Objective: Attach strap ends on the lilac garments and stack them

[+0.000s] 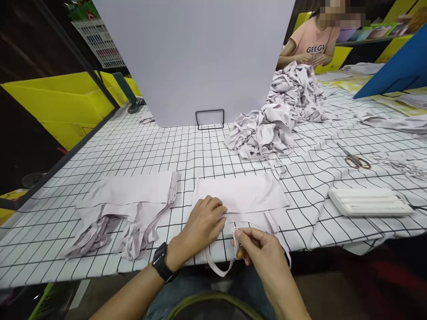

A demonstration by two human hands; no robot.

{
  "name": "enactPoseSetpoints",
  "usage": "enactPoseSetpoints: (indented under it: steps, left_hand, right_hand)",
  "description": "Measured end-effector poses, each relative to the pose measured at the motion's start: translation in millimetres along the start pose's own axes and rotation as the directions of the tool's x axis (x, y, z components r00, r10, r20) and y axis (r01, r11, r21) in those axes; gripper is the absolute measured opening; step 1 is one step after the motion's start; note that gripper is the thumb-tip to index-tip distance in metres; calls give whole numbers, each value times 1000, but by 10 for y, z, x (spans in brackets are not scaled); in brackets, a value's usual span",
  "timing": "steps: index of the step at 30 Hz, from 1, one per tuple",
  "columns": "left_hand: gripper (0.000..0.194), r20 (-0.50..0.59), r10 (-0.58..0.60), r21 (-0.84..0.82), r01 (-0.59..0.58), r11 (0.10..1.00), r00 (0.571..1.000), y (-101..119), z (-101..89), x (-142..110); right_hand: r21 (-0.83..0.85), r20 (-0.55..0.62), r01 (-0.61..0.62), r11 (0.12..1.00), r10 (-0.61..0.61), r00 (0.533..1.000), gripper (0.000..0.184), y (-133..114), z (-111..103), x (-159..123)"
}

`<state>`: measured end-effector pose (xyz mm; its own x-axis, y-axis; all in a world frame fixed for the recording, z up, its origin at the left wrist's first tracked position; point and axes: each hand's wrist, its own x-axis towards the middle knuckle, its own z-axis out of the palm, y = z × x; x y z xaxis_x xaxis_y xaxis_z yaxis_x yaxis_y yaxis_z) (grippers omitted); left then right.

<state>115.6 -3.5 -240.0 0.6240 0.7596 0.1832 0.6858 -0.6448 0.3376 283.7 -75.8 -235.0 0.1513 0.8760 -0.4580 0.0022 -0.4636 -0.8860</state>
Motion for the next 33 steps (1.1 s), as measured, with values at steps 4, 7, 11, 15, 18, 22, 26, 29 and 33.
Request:
enactPoseSetpoints:
  steps: [4,7,11,15,18,22,26,29,33]
  left_hand:
    - [11,-3,-31,-35,31,999,1000,-67,72,117]
    - [12,-62,-70,-141,60,988,996,-98,123,125]
    - [19,-134,-53,-203,25,979,990,-117,184,105]
    - [22,-193,23,-136,-50,989,981,-101,207,99]
    - [24,-212,65,-81,-84,993,975,-78,201,105]
    - [23,-214,88,-61,-103,993,973,-58,196,109]
    - [24,-209,109,-20,-116,993,972,-59,200,103]
    - [24,-180,131,24,-129,991,975,-66,197,95]
    - [25,-161,128,21,-127,992,979,-82,184,88]
  right_hand:
    - [32,-29,-26,999,27,999,43,-59,37,155]
    - [45,-37,-33,998,35,999,41,-99,82,259]
    - [45,-77,-54,998,58,995,41,-170,152,365]
    - [76,-119,-59,995,68,990,38,-235,214,415]
    - [108,-156,-54,993,71,985,37,-261,241,427]
    - [128,-165,-71,989,92,982,39,-259,244,434]
    - [150,-139,-96,984,117,983,42,-256,239,435]
    - [141,-93,-135,981,149,985,45,-297,251,433]
    - [136,-53,-190,972,199,979,49,-374,260,439]
